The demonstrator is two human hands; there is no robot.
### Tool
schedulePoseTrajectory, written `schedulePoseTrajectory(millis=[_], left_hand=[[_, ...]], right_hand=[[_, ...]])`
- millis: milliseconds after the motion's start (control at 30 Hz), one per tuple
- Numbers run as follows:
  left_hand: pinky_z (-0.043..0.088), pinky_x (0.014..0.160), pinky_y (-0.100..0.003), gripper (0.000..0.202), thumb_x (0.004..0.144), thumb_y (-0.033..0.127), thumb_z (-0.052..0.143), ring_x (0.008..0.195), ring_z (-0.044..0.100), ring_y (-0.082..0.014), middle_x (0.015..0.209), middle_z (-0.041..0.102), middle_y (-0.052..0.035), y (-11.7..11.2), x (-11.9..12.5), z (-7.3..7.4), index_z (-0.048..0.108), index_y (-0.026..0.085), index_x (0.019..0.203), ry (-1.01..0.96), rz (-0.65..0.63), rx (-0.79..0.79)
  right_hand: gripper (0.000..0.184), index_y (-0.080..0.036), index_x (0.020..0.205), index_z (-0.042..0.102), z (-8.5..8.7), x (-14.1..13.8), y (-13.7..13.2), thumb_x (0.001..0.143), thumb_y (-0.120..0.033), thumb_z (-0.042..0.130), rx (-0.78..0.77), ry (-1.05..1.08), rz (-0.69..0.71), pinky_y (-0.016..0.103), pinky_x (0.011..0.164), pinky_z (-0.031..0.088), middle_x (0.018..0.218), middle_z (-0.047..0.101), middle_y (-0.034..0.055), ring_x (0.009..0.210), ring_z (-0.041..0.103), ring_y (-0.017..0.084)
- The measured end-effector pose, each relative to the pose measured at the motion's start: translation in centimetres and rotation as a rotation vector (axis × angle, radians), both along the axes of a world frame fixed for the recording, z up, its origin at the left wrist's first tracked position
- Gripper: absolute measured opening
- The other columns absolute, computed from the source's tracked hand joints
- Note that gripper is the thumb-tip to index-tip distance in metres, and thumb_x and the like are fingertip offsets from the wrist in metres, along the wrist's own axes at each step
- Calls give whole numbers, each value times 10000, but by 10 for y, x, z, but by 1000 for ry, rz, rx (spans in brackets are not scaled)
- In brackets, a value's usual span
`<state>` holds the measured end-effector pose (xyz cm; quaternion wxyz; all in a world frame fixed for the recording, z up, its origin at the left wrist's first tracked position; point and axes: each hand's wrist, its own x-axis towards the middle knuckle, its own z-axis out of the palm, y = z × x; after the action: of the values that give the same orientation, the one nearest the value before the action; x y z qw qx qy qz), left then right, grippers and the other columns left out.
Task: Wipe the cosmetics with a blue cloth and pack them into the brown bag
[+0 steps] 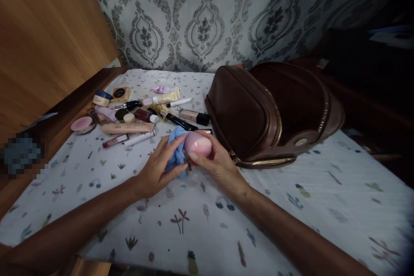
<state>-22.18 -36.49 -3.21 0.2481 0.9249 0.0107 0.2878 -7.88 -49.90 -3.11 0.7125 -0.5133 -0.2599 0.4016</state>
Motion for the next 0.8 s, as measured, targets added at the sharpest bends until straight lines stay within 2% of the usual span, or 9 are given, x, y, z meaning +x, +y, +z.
schedulePoseTrajectory(millis=[133, 333, 467, 600, 700, 800], left_hand=[[482, 1062, -429, 646, 988, 327, 555, 1266, 518, -266, 1388, 499, -134, 0, 0, -2, 275, 272, 1567, -14, 9, 50], [441, 1118, -488, 642, 987, 271, 549, 1375, 430, -300, 1468, 420, -170, 2, 1, -3, 274, 232, 1566, -40, -5, 213], [445, 1125, -515, 559, 979, 199, 545, 1419, 400, -314, 1441, 469, -203, 0, 4, 2, 369, 150, 1508, -85, -62, 371], [505, 1091, -461, 413, 950, 132, 576, 1408, 441, -302, 1351, 577, -208, -5, 7, 3, 528, 77, 1356, -137, -173, 506], [545, 1054, -424, 343, 955, 103, 552, 1360, 507, -265, 1316, 620, -164, -7, 6, 3, 572, 109, 1297, -168, -216, 514], [538, 1055, -464, 398, 968, 114, 521, 1345, 520, -271, 1328, 610, -148, -5, 4, 3, 524, 163, 1363, -143, -163, 451]], right_hand=[[478, -252, 1107, 654, -4, -2, 2, 775, -581, 753, 89, 222, -20, 317, 725, 601, 1187, 641, 39, 959, 645, 193], [386, -234, 967, 648, -2, -2, 1, 741, -487, 833, 129, 329, 3, 327, 855, 586, 1079, 696, 11, 939, 669, 157], [382, -217, 907, 635, -5, -2, 1, 725, -474, 852, 143, 314, 32, 331, 851, 571, 933, 705, 2, 877, 678, 152], [402, -215, 870, 633, -7, -1, 2, 682, -470, 881, 118, 327, -20, 287, 816, 548, 888, 694, -10, 843, 658, 133], [413, -219, 877, 638, -5, -1, 3, 665, -472, 888, 95, 374, -61, 255, 768, 536, 852, 679, -30, 798, 638, 116], [404, -232, 913, 639, -1, 0, 3, 695, -485, 866, 114, 411, -38, 276, 789, 546, 904, 692, -23, 832, 646, 127]])
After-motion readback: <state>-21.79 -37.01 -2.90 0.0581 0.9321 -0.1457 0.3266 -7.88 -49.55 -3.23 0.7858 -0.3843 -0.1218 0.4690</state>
